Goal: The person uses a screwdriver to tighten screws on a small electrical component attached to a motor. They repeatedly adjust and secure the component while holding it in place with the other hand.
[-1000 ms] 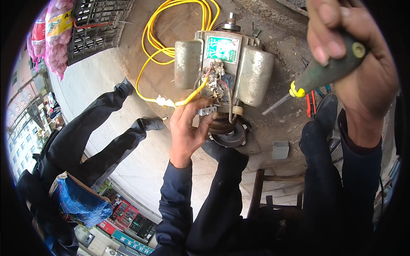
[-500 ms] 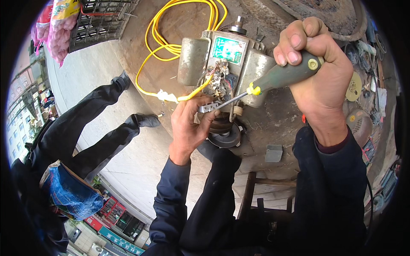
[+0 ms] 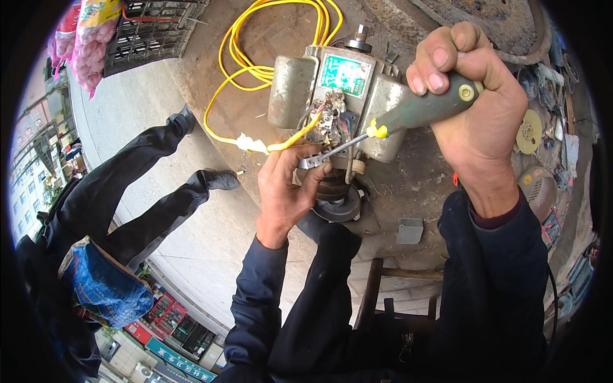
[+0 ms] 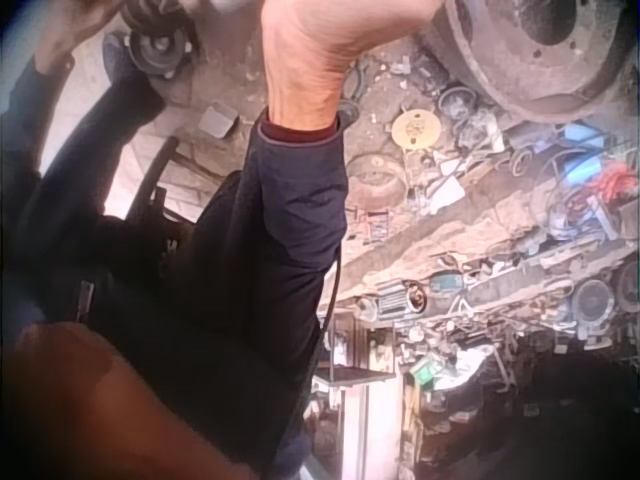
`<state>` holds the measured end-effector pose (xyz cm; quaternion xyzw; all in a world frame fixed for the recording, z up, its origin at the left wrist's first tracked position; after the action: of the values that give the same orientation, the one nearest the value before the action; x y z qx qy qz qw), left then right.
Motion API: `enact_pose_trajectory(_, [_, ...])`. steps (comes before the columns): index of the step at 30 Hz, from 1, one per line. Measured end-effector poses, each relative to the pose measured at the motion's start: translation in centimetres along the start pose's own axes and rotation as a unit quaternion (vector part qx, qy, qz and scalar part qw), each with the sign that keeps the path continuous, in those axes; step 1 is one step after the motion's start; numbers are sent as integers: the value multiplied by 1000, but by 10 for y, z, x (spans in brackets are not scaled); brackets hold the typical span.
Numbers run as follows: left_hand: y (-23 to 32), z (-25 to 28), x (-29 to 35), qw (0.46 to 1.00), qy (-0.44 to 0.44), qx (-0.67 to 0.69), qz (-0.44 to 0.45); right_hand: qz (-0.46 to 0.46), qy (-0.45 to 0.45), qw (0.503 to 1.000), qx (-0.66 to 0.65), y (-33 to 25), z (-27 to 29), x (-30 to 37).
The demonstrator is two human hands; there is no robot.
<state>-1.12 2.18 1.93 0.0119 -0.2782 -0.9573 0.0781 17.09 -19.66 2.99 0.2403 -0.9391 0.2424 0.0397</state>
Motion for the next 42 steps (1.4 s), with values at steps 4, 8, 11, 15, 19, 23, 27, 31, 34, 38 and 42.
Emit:
enact_pose_trajectory(4, [-1,-2,2,1000,-2,-1,16,92,45,981,162,2,-5,9])
enact_pose_trajectory(8, [0,-4,2,1000,18,-10,10,206,5,849,486,-6,-24,20])
enact_pose_trajectory(11, [-1,-4,1,999,28,-19,8,149,-84,817,551,-20,-36,35])
enact_pose_trajectory(15, [1,-2,0,999,28,-38,0,10,-33,772,634,-30,-31,45])
enact_pose_trajectory(19, [2,-1,0,998,38,-37,-21,-115,21,760,639,-27,-23,40])
enact_pose_trajectory(23, [-3,-2,0,999,39,-29,-14,19,-97,829,550,-30,-41,41])
enact_pose_trajectory(27, [-4,-4,1,999,34,-32,-6,-147,28,798,584,-30,-23,46])
enact_pose_trajectory(31, [-3,-4,0,999,36,-28,-20,-22,-82,874,479,-32,-29,47])
enact_pose_trajectory(34, [-3,-4,0,999,24,-33,-13,-36,-43,801,596,-32,-26,48])
enact_pose_trajectory(38, [-2,-3,-2,999,30,-32,-17,-130,6,809,573,-30,-24,45])
enact_pose_trajectory(42, [-4,-3,-1,999,27,-31,-13,58,-81,823,559,-28,-36,40])
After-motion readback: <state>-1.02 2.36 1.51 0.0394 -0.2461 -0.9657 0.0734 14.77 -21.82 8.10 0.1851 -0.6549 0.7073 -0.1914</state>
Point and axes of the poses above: each hand's wrist, its own x-axis away from the middle knuckle, its own z-axis out of the back of the hand, y = z × x, the point moved 4 cm from there along -x, towards the middle knuckle, and after that the axes turned 11 degrees about -x, right-handed, at the moved point
